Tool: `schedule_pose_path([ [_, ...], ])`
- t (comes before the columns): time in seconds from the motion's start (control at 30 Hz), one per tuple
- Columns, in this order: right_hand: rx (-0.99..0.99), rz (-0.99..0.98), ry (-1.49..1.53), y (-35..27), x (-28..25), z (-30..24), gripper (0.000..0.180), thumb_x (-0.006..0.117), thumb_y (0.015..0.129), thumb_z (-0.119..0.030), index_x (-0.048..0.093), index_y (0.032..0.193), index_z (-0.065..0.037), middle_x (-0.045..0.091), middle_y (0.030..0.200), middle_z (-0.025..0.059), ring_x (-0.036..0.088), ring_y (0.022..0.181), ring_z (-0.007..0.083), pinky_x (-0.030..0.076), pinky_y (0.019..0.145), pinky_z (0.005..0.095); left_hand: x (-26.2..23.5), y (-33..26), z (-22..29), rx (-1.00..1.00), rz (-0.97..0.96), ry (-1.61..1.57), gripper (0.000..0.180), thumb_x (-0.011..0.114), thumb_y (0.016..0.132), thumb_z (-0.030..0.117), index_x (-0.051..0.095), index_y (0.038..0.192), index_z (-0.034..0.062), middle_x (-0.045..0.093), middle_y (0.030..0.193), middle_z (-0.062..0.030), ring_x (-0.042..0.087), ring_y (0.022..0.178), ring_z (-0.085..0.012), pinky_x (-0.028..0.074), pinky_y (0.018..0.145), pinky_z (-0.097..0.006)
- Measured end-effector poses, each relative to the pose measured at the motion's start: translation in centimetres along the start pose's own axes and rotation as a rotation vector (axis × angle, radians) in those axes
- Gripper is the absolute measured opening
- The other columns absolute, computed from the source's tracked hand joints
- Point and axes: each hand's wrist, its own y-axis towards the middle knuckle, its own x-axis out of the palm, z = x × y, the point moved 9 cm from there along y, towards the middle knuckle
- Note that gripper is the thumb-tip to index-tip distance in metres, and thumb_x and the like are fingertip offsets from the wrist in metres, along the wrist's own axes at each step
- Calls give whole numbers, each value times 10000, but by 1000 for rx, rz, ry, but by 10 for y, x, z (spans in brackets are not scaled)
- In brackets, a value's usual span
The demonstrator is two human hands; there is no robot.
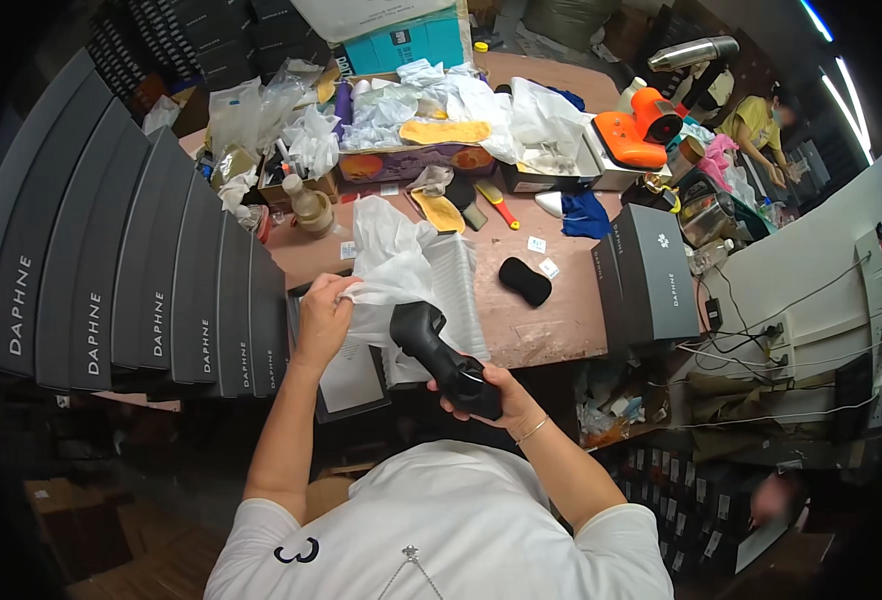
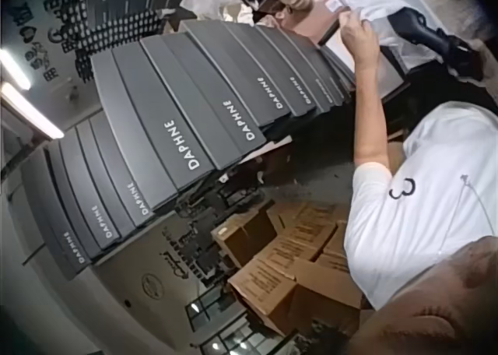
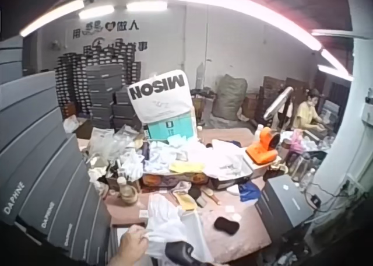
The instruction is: Packing finished women's shoes into boxes with tissue paper wrapping.
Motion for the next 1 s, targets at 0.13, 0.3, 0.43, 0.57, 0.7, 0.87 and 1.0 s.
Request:
schedule_pose_path([
  [0.13, -9, -73, 212, -24, 4, 4, 834, 712, 739, -444, 371, 1360, -5, 523, 1204, 274, 606, 847, 313, 540, 560, 319, 31, 1, 41, 90, -120, 35, 275, 614, 701, -12, 670, 971, 0, 569, 904, -144, 583, 825, -314, 469, 753, -368],
  [0.3, -35, -208, 178, -20, 19, -2, 852, 734, 723, -418, 361, 1357, 11, 528, 1192, 300, 598, 835, 340, 527, 536, 324, 38, -4, 64, -4, -140, -155, 296, 622, 698, -38, 667, 986, 8, 574, 859, -144, 597, 790, -285, 476, 721, -342],
  [0.43, -44, -178, 38, -16, 22, -9, 852, 735, 725, -416, 356, 1363, 3, 538, 1185, 268, 606, 848, 312, 535, 597, 325, 31, -19, 81, -66, -216, -338, 285, 614, 745, -53, 678, 1014, 15, 593, 861, -115, 604, 747, -217, 472, 664, -282],
  [0.57, -93, 203, -327, -3, 19, -20, 610, 670, 827, -319, 418, 1304, -35, 572, 1147, 136, 612, 928, 215, 535, 706, 314, 14, -42, 129, 105, -210, -338, 332, 655, 719, -58, 672, 1038, 30, 588, 858, -102, 618, 699, -236, 501, 602, -303],
  [0.7, -400, 469, 18, 5, 3, -9, 343, 524, 944, -261, 479, 1248, -109, 585, 1091, 45, 597, 970, 169, 528, 787, 314, 36, -72, 166, 431, -184, -263, 498, 673, 610, -71, 671, 1088, 68, 571, 897, -67, 606, 649, -206, 502, 564, -301],
  [0.87, -471, 357, -597, 8, -33, -26, 388, 430, 986, -217, 409, 1346, -75, 494, 1267, 86, 472, 1182, 175, 382, 1022, 286, 63, -82, 167, 422, -243, -408, 551, 569, 586, -154, 682, 1084, 52, 583, 886, -86, 605, 686, -229, 505, 605, -302],
  [1.0, -599, 541, -1607, -27, -19, -72, 429, 446, 963, -156, 370, 1371, -49, 440, 1344, 135, 431, 1239, 222, 353, 1037, 313, 119, -131, 170, 377, -486, -565, 537, 593, 633, -135, 655, 1132, 54, 581, 930, -101, 617, 723, -239, 519, 621, -312],
])
